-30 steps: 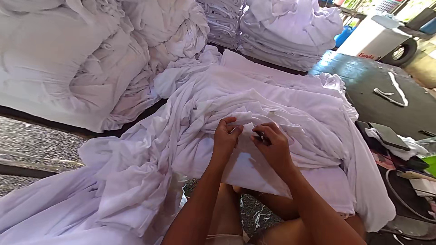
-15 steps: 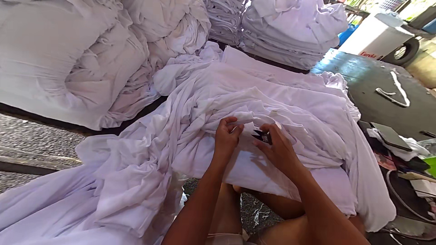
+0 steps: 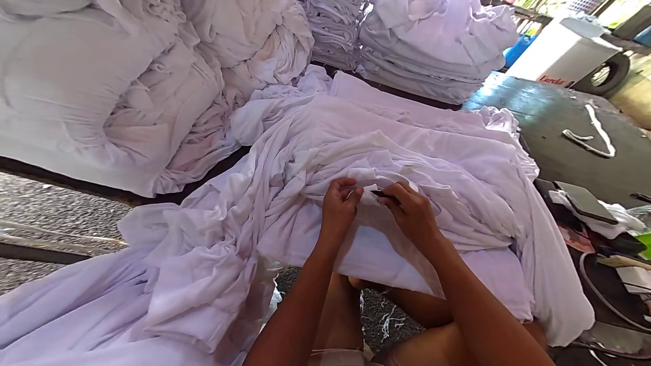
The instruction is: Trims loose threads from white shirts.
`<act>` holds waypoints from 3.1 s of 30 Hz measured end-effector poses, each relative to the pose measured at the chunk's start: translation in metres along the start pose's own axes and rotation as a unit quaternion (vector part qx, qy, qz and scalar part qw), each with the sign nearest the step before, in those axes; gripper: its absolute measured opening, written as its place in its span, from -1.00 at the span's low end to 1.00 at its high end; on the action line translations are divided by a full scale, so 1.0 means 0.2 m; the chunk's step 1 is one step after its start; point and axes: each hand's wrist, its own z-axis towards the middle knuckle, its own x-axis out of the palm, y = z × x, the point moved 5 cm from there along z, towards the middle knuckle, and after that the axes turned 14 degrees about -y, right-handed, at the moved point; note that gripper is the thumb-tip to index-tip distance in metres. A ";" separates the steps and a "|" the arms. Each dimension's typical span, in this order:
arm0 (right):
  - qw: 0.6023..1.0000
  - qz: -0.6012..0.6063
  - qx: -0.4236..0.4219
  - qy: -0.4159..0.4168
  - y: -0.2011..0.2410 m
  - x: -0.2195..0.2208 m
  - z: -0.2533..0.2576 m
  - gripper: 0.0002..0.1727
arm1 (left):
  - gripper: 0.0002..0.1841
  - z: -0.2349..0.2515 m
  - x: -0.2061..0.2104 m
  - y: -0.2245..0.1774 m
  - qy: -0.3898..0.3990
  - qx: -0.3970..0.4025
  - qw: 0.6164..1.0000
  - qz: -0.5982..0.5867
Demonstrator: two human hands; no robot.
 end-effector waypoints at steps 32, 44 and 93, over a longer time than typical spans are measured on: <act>0.994 0.011 0.027 0.105 -0.03 -0.05 0.02 -0.71 | -0.75 0.00 0.00 0.01 0.001 0.008 1.000 0.026; 0.997 -0.023 -0.034 0.068 0.02 -0.05 0.04 -0.75 | -0.77 0.00 0.00 0.01 -0.002 0.007 1.000 0.006; 0.998 -0.045 -0.033 0.023 -0.01 -0.02 0.00 -0.77 | -0.85 0.00 -0.01 0.04 0.045 0.040 0.998 -0.026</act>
